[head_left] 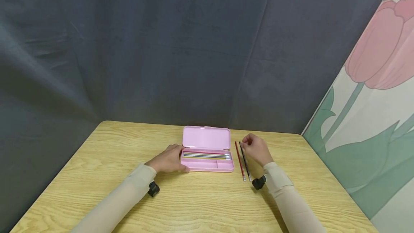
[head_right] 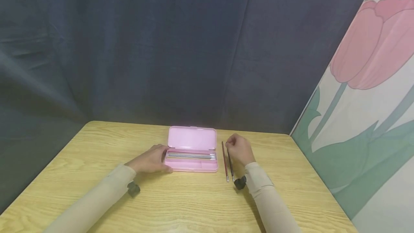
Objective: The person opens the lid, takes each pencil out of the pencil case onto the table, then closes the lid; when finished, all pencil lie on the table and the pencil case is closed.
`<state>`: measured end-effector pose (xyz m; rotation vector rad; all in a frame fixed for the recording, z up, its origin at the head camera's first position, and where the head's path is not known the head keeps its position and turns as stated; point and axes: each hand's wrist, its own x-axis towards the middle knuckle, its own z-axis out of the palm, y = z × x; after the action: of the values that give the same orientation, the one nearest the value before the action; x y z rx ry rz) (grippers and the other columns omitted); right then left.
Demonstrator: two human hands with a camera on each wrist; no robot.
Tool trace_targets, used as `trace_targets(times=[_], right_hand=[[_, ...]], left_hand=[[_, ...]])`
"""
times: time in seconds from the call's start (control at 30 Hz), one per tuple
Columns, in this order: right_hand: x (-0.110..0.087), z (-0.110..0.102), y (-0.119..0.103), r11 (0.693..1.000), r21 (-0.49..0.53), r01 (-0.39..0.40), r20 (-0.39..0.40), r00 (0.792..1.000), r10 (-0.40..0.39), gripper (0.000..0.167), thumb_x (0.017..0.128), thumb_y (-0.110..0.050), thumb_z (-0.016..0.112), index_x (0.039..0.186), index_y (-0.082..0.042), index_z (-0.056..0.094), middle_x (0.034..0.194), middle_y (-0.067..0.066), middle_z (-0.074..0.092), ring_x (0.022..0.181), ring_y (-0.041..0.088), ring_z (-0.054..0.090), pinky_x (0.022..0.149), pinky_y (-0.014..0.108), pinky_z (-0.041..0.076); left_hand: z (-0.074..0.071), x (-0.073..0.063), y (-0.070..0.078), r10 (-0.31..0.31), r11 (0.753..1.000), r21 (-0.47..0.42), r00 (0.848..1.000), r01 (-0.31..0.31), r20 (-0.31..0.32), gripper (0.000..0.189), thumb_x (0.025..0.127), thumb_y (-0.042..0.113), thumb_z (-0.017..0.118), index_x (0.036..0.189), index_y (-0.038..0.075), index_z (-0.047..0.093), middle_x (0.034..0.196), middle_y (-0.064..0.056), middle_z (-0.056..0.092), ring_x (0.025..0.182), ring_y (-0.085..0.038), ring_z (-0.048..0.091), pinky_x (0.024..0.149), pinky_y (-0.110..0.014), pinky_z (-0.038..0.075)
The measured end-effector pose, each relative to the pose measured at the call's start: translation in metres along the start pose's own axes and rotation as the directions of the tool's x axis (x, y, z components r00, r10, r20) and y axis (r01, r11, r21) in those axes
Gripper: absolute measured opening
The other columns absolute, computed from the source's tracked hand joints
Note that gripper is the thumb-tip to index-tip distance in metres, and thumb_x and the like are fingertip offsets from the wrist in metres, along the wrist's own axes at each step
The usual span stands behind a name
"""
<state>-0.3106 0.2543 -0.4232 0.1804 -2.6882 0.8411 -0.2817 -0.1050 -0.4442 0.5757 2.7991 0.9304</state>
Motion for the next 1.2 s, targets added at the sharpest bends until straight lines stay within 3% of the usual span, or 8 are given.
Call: trace_targets(times=[0.17,0.33,0.63,0.9,1.2], right_hand=[[0.000,0.002,-0.012,0.997,0.024,0.076,-0.079,0.994,-0.074,0.006,0.088,-0.016,0.074,0.089,-0.012,0.069,0.078,0.004,0.070,0.069,0.015,0.059,0.066,0.029,0.047],[0.001,0.006,-0.023,0.993,0.041,0.109,-0.093,0.990,-0.105,0.006,0.087,-0.014,0.074,0.090,-0.011,0.071,0.079,0.004,0.071,0.069,0.013,0.059,0.065,0.026,0.047],[0.004,0.018,-0.041,0.987,0.073,0.146,-0.039,0.989,-0.144,0.008,0.087,-0.011,0.075,0.094,-0.010,0.072,0.083,0.004,0.071,0.073,0.014,0.060,0.068,0.026,0.048],[0.007,0.031,-0.062,0.982,0.145,0.120,0.026,0.992,-0.125,0.008,0.088,-0.011,0.075,0.096,-0.011,0.072,0.087,0.004,0.070,0.076,0.016,0.061,0.068,0.026,0.051],[0.006,0.044,-0.081,0.973,0.146,0.182,0.047,0.981,-0.190,0.011,0.087,-0.009,0.076,0.097,-0.011,0.072,0.087,0.002,0.070,0.077,0.013,0.061,0.071,0.026,0.052]], left_hand=[[0.000,0.000,0.001,-0.003,1.000,0.007,1.000,0.003,-0.002,0.088,0.076,0.039,0.088,0.145,0.003,0.049,0.140,-0.010,0.056,0.130,-0.026,0.049,0.111,-0.047,0.043],[-0.001,0.000,0.004,-0.007,1.000,0.003,1.000,0.007,-0.002,0.087,0.076,0.039,0.088,0.145,0.003,0.049,0.139,-0.010,0.056,0.130,-0.026,0.048,0.111,-0.048,0.043],[0.000,-0.002,0.004,-0.003,1.000,-0.003,1.000,0.003,0.004,0.087,0.075,0.038,0.089,0.145,0.003,0.050,0.140,-0.010,0.056,0.130,-0.027,0.048,0.112,-0.047,0.042],[0.001,0.001,0.002,-0.002,1.000,-0.001,1.000,0.002,-0.005,0.086,0.075,0.040,0.089,0.144,0.004,0.051,0.136,-0.008,0.058,0.126,-0.024,0.050,0.109,-0.046,0.043],[0.001,0.001,0.000,0.005,1.000,0.004,1.000,-0.004,-0.005,0.087,0.075,0.040,0.089,0.144,0.004,0.051,0.137,-0.008,0.057,0.129,-0.025,0.049,0.111,-0.046,0.043]])
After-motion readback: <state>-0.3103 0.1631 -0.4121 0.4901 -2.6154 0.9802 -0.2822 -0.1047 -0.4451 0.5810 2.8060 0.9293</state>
